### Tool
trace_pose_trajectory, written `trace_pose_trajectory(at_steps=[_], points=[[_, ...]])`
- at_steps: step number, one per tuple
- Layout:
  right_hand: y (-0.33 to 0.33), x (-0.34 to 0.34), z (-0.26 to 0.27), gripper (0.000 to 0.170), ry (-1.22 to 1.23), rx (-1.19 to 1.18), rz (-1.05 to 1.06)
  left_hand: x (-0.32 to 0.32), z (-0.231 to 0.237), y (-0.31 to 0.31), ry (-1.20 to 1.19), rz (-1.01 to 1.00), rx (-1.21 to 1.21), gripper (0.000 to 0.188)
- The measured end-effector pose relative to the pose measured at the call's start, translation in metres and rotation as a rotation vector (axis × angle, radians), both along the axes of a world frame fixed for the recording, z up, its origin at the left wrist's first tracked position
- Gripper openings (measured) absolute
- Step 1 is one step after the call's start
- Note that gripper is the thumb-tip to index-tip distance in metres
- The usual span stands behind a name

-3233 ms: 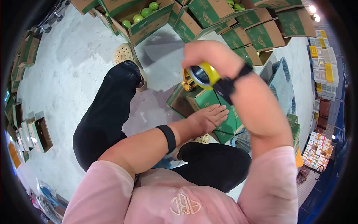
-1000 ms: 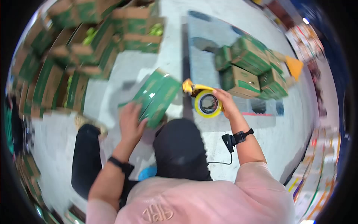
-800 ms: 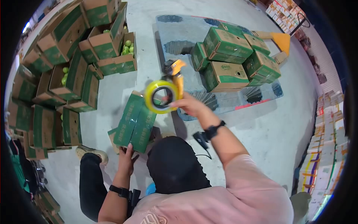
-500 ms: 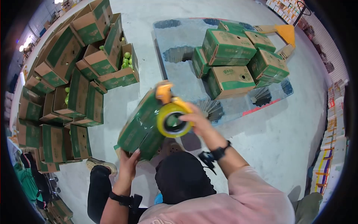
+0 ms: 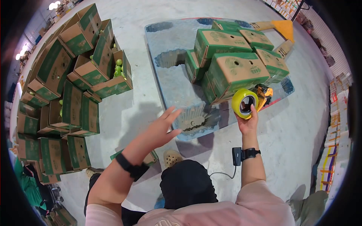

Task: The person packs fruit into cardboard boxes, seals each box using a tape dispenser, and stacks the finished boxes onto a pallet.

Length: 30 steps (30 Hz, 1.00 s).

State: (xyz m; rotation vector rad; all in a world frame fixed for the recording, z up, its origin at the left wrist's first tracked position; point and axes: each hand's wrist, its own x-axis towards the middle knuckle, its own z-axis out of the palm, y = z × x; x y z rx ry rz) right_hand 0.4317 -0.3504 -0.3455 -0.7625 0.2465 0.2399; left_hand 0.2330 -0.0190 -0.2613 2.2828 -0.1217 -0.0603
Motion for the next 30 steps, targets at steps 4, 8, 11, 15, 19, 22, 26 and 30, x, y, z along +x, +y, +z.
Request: trace_pose_trajectory(at_steps=[4, 8, 11, 15, 19, 22, 26, 30], points=[[0.026, 0.011, -0.011, 0.044, 0.086, 0.117, 0.044, -0.081, -0.053, 0.052, 0.295, 0.222, 0.026, 0.065], [0.036, 0.039, -0.048, 0.050, 0.047, 0.041, 0.029, -0.166, -0.086, 0.093, 0.451, 0.425, -0.021, 0.065], [0.021, 0.073, -0.084, 0.047, -0.094, 0.056, 0.020, -0.212, -0.100, 0.113, 0.466, 0.533, -0.075, 0.065], [0.021, 0.099, -0.084, 0.042, -0.014, 0.112, 0.105, -0.246, -0.068, 0.138, 0.238, 0.666, 0.221, 0.055], [0.045, 0.150, -0.081, 0.040, -0.001, 0.115, 0.084, -0.239, -0.004, 0.187, -0.101, 0.876, 0.567, 0.043], [0.077, 0.183, -0.093, 0.038, 0.017, 0.112, 0.077, -0.217, 0.037, 0.234, -0.135, 0.885, 0.798, 0.044], [0.104, 0.179, -0.076, 0.041, 0.087, 0.098, 0.113, -0.177, 0.093, 0.305, -0.304, 0.785, 1.206, 0.058], [0.123, 0.092, -0.072, 0.047, 0.126, 0.073, 0.216, -0.104, 0.175, 0.370, -0.629, 0.764, 1.677, 0.054]])
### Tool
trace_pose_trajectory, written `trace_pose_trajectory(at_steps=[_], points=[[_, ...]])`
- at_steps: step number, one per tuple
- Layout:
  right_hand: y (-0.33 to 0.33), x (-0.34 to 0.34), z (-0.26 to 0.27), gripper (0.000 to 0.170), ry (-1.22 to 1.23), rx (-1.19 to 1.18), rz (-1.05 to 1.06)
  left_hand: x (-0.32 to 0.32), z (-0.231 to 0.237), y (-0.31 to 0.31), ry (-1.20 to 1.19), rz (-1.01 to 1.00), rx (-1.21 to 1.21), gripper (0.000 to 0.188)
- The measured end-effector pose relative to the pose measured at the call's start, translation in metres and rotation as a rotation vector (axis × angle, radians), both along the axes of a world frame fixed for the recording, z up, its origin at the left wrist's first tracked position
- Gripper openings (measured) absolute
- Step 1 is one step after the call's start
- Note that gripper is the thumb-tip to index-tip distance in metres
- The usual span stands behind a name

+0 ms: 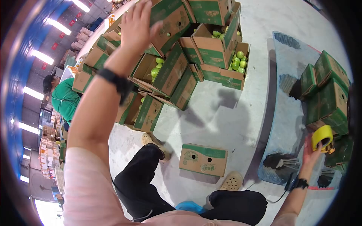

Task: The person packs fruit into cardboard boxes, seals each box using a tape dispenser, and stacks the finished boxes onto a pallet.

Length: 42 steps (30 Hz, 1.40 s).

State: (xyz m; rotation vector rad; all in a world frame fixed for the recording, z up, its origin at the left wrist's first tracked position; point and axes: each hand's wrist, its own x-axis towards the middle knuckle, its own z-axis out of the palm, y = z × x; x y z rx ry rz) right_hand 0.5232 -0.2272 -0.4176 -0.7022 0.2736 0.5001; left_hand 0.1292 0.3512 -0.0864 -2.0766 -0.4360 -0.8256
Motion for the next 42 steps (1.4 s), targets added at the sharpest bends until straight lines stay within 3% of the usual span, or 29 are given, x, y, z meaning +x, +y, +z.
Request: trace_pose_trajectory(at_steps=[2, 5, 10, 13, 15, 17, 18, 19, 21, 23, 26, 28, 31, 33, 35, 37, 39, 41, 42], points=[[0.002, -0.061, -0.006, 0.049, -0.038, -0.022, 0.170, 0.023, 0.015, 0.024, -0.007, 0.279, -0.094, 0.057], [0.010, -0.138, -0.004, 0.055, 0.086, -0.108, 0.217, 0.034, 0.025, 0.048, 0.001, 0.601, -0.758, 0.042], [0.014, -0.196, 0.011, 0.058, 0.040, -0.005, 0.415, -0.046, 0.025, 0.036, -0.144, 0.104, -0.916, 0.033], [0.021, -0.204, 0.034, 0.059, -0.023, 0.029, 0.563, -0.095, 0.041, -0.052, -0.102, -0.076, -1.086, 0.019], [0.033, -0.215, 0.059, 0.048, 0.006, 0.003, 0.559, -0.123, 0.025, -0.126, -0.090, -0.105, -1.143, 0.019], [0.031, -0.222, 0.055, 0.041, -0.037, -0.118, 0.523, -0.147, -0.020, -0.194, 0.036, 0.018, -1.120, 0.019], [0.034, -0.229, 0.056, 0.038, -0.080, -0.154, 0.541, -0.166, -0.066, -0.212, 0.100, -0.067, -0.927, 0.020], [0.040, -0.242, 0.072, 0.038, -0.111, -0.192, 0.545, -0.168, -0.097, -0.244, 0.052, -0.146, -0.896, 0.022], [0.043, -0.262, 0.085, 0.037, -0.133, -0.240, 0.541, -0.192, -0.177, -0.280, 0.275, -0.185, -1.174, 0.017], [0.042, -0.273, 0.097, 0.034, -0.267, -0.239, 0.613, -0.209, -0.192, -0.324, 0.243, -0.287, -1.140, 0.015], [0.040, -0.280, 0.111, 0.032, -0.437, -0.378, 0.588, -0.225, -0.186, -0.338, 0.339, -0.265, -1.225, 0.017], [0.065, -0.287, 0.142, 0.039, -0.728, -0.494, 0.535, -0.228, -0.181, -0.334, 0.393, -0.359, -1.293, 0.019], [0.111, -0.302, 0.160, 0.046, -1.323, -0.749, 0.695, -0.230, -0.172, -0.297, 0.276, -0.522, -1.276, 0.024], [0.139, -0.311, 0.174, 0.041, -1.396, -0.754, 0.956, -0.235, -0.176, -0.261, 0.306, -0.448, -1.183, 0.025], [0.157, -0.317, 0.159, 0.038, -1.531, -0.867, 1.165, -0.220, -0.192, -0.248, 0.262, -0.585, -1.116, 0.024], [0.167, -0.318, 0.143, 0.037, -1.482, -0.811, 1.050, -0.195, -0.201, -0.257, 0.303, -0.682, -1.140, 0.033], [0.163, -0.316, 0.134, 0.038, -1.298, -0.781, 0.971, -0.171, -0.220, -0.265, 0.285, -0.671, -1.175, 0.046], [0.152, -0.309, 0.130, 0.043, -1.079, -0.743, 0.958, -0.152, -0.247, -0.276, 0.427, -0.632, -1.144, 0.056], [0.148, -0.304, 0.133, 0.044, -0.992, -0.745, 0.947, -0.148, -0.254, -0.281, 0.436, -0.593, -1.282, 0.057]])
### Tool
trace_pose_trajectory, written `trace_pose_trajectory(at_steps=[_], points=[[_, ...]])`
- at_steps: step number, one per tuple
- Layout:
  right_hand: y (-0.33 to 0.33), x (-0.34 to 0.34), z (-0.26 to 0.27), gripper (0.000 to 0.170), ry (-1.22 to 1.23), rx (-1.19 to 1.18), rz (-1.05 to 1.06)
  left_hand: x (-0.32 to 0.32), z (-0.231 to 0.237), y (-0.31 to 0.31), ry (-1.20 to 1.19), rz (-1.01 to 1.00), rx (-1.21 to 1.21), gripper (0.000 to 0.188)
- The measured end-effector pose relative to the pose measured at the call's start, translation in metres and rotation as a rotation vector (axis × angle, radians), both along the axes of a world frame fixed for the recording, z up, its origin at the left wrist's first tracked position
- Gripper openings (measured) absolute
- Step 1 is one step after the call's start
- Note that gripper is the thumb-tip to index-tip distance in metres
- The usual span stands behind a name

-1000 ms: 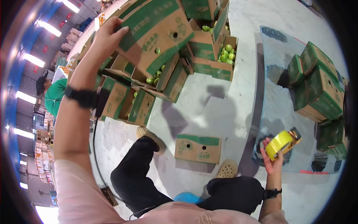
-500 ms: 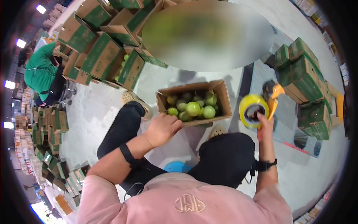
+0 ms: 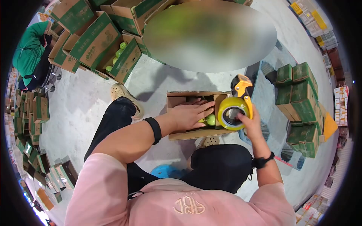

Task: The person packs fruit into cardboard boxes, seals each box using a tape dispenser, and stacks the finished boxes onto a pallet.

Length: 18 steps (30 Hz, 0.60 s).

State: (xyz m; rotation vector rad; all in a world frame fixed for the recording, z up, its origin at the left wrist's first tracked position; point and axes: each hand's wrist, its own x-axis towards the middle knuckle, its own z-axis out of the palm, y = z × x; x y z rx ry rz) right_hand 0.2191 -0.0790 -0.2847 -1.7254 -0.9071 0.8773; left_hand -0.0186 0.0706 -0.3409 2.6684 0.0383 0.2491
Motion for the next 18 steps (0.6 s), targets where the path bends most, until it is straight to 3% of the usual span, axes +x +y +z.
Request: trace_pose_trajectory(at_steps=[1, 3, 5, 6, 7, 8, 9, 10, 11, 14, 15, 18], points=[[0.000, 0.007, 0.006, 0.045, 0.070, -0.021, -0.042, 0.006, -0.004, 0.003, 0.004, -0.012, -0.040, 0.058], [0.019, 0.027, 0.043, 0.044, -0.188, 0.080, -0.066, 0.000, -0.008, 0.013, 0.052, -0.006, -0.108, 0.059], [0.060, 0.031, 0.081, 0.037, -0.173, 0.312, -0.127, 0.000, 0.006, 0.015, 0.118, -0.047, -0.286, 0.062], [0.078, 0.027, 0.087, 0.038, -0.222, 0.356, -0.074, -0.001, -0.008, 0.009, -0.056, 0.011, -0.150, 0.063], [0.091, 0.023, 0.079, 0.042, -0.439, 0.287, 0.051, -0.005, -0.023, 0.003, -0.229, 0.043, -0.001, 0.064], [0.090, 0.026, 0.040, 0.046, -0.556, 0.045, 0.189, -0.009, -0.004, 0.001, 0.070, 0.038, -0.378, 0.064], [0.085, 0.007, 0.017, 0.044, -0.593, -0.017, 0.395, -0.013, 0.025, -0.005, 0.344, 0.041, -0.777, 0.065], [0.080, -0.020, 0.023, 0.039, -0.781, 0.077, 0.472, -0.031, 0.046, -0.018, 0.305, 0.014, -0.764, 0.066], [0.077, -0.038, 0.036, 0.036, -0.724, 0.010, 0.441, -0.048, 0.056, -0.028, 0.263, -0.015, -0.755, 0.067], [0.066, -0.031, 0.021, 0.038, -0.556, 0.058, 0.348, -0.060, 0.003, -0.040, -0.067, 0.243, 0.021, 0.073], [0.064, -0.018, 0.008, 0.043, -0.497, 0.025, 0.287, -0.055, 0.019, -0.021, -0.227, 0.259, 0.059, 0.077], [0.075, 0.041, -0.025, 0.053, -0.524, 0.062, 0.197, -0.029, -0.004, 0.006, -0.075, 0.473, -0.021, 0.077]])
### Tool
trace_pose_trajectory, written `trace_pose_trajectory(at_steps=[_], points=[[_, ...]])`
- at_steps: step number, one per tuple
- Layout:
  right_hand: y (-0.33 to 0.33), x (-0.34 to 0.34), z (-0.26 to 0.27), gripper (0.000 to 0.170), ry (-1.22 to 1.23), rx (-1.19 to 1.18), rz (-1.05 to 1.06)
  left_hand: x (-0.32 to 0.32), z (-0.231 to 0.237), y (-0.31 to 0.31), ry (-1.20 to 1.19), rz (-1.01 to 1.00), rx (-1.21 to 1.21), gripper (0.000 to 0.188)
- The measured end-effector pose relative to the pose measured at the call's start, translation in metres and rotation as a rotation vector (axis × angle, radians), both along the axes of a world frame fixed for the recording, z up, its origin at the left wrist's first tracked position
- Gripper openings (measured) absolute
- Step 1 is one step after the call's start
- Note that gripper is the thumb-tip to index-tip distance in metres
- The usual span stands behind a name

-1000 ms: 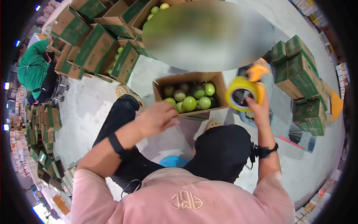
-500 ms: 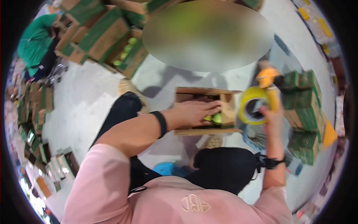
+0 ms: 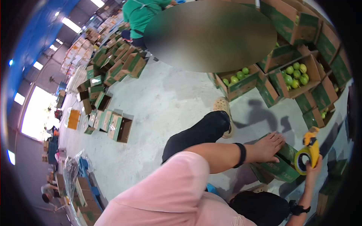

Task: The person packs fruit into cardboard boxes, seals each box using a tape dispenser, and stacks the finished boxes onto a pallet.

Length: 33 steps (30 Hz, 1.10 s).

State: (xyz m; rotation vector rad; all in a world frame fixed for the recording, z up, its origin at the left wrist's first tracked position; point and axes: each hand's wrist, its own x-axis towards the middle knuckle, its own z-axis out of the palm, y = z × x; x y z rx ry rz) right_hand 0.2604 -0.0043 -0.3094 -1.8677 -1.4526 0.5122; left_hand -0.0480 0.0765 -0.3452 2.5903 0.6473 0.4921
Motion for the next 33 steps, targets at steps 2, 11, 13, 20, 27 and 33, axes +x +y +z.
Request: trace_pose_trajectory(at_steps=[2, 11, 13, 20, 27, 33], points=[[0.008, 0.018, 0.016, 0.052, -0.013, 0.106, -0.136, 0.007, -0.041, -0.001, 0.044, 0.116, -0.015, 0.075], [-0.022, -0.069, 0.019, 0.047, -0.109, 0.013, 0.167, -0.016, -0.040, -0.074, -0.426, 0.803, -0.691, 0.076], [-0.039, -0.067, 0.015, 0.045, -0.064, -0.012, 0.036, -0.013, -0.039, -0.062, -0.254, 0.817, -0.774, 0.073], [-0.090, -0.069, 0.049, 0.040, 0.366, -0.023, -0.153, 0.007, -0.035, 0.019, -0.120, 0.230, -0.638, 0.064], [-0.101, -0.071, 0.025, 0.056, -0.044, -0.280, -0.038, 0.006, -0.001, -0.032, -0.187, 0.103, -0.158, 0.068], [-0.089, -0.073, 0.049, 0.086, 0.317, -0.237, 0.077, -0.005, -0.013, -0.064, -0.133, -0.205, 0.094, 0.065]])
